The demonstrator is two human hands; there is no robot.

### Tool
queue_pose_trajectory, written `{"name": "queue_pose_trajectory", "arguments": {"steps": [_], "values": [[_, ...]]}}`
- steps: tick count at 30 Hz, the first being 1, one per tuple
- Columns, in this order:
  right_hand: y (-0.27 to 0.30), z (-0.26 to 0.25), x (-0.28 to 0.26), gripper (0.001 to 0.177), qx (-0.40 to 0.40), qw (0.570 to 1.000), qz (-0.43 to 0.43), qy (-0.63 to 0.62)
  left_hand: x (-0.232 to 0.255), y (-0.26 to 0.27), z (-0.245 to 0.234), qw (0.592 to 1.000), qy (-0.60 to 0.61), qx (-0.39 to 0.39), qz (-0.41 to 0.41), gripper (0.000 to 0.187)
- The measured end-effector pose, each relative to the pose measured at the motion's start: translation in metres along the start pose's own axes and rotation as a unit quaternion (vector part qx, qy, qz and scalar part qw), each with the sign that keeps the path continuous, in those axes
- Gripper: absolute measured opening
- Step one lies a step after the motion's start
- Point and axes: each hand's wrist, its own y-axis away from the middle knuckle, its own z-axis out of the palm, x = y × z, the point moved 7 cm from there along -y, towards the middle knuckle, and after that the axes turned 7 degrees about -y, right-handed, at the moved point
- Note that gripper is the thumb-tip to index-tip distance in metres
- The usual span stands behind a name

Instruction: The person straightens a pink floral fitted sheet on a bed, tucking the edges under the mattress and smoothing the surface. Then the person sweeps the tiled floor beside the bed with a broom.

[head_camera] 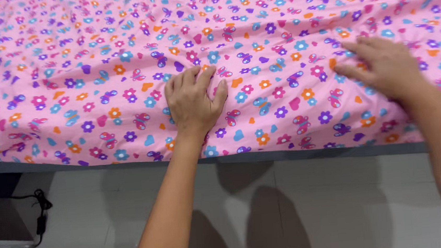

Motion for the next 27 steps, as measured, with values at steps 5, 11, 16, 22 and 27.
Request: {"name": "queue_pose_trajectory", "arguments": {"steps": [5, 11, 16, 22, 27], "values": [[0.062, -0.001, -0.071, 0.056, 0.109, 0.994, -0.014, 0.029, 0.007, 0.012, -0.013, 0.997, 0.028, -0.055, 0.056, 0.044], [0.112, 0.008, -0.086, 0.071, 0.164, 0.984, 0.023, 0.062, 0.009, 0.051, -0.019, 0.987, 0.023, -0.069, 0.146, 0.071], [0.128, 0.008, -0.051, 0.075, 0.310, 0.938, 0.151, -0.020, 0.010, 0.063, -0.007, 0.985, -0.019, -0.051, 0.161, 0.069], [0.157, 0.038, 0.034, 0.085, 0.560, 0.571, 0.395, -0.452, 0.013, 0.096, -0.019, 0.961, 0.096, -0.049, 0.253, 0.066], [0.182, 0.063, 0.092, 0.033, 0.536, 0.356, 0.364, -0.673, 0.013, 0.126, -0.032, 0.963, -0.017, 0.003, 0.270, 0.037]]}}
